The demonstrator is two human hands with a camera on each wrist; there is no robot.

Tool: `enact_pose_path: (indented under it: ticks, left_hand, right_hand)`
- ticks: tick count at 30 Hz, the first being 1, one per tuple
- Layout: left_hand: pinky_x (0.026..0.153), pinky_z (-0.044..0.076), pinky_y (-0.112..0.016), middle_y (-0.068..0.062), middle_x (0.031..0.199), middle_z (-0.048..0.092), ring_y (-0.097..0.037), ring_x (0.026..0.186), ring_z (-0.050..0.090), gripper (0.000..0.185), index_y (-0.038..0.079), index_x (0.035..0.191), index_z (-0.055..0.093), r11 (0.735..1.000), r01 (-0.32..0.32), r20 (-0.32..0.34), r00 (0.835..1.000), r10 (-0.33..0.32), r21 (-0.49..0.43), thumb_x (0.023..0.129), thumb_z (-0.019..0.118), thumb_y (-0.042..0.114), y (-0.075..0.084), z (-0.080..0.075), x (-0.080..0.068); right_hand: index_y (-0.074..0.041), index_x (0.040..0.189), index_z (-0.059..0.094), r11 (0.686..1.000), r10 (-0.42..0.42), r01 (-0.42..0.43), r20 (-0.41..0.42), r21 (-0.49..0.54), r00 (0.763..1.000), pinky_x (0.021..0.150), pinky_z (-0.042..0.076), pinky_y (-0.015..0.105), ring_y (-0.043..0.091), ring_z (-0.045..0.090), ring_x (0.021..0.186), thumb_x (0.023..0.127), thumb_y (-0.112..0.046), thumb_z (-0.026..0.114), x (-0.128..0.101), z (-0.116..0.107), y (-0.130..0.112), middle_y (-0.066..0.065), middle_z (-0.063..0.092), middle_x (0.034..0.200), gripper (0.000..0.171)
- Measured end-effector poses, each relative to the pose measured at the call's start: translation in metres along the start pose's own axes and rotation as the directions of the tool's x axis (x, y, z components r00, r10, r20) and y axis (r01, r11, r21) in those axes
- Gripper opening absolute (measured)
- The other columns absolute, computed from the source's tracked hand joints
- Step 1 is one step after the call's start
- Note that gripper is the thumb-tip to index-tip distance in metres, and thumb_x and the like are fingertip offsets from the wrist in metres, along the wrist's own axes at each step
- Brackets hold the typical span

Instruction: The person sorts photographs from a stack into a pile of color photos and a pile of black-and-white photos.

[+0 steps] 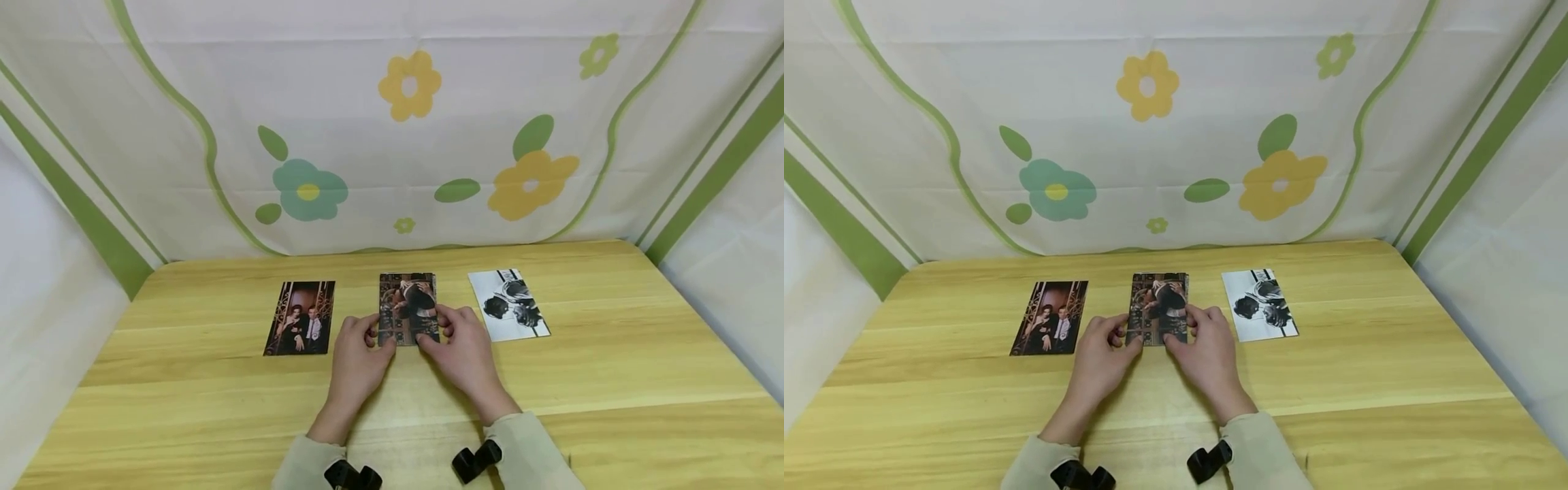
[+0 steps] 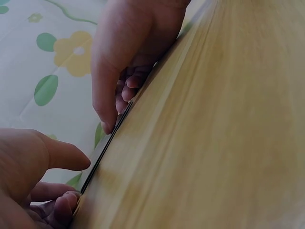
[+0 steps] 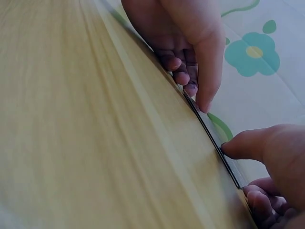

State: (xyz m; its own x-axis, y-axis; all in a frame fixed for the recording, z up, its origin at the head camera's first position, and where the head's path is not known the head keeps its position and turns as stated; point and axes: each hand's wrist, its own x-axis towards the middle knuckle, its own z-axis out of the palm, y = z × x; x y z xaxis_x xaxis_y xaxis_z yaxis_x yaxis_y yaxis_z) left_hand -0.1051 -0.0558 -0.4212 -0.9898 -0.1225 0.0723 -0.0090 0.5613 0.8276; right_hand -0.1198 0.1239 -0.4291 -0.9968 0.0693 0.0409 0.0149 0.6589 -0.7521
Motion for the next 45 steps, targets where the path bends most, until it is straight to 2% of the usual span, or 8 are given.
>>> enact_pose_path:
  ticks: [17, 45]
  left_hand:
    - [0.073, 0.044, -0.026, -0.01, 0.096, 0.06, -0.017, 0.082, 0.053, 0.048, -0.006, 0.13, 0.073, 0.998, -0.044, -0.047, 0.998, 0.041, -0.046, 0.084, 0.083, 0.002, -0.0062, 0.0027, -0.0006]
    - [0.069, 0.043, -0.023, -0.011, 0.096, 0.063, -0.014, 0.079, 0.054, 0.042, -0.002, 0.128, 0.076, 0.997, -0.03, -0.094, 0.995, 0.023, -0.074, 0.086, 0.08, 0.001, -0.0067, 0.0038, -0.0019]
  right_hand:
    - [-0.003, 0.146, 0.063, 1.0, 0.013, -0.013, 0.015, 0.0, 1.0, 0.083, 0.045, 0.031, 0.02, 0.056, 0.098, 0.087, -0.025, 0.087, 0.0001, -0.0005, -0.0001, 0.006, 0.061, 0.115, 0.067]
    - [-0.001, 0.15, 0.06, 0.999, 0.039, -0.039, 0.021, -0.005, 0.999, 0.082, 0.044, 0.032, 0.02, 0.054, 0.098, 0.088, -0.025, 0.085, -0.0006, -0.0007, -0.0028, 0.007, 0.059, 0.114, 0.071]
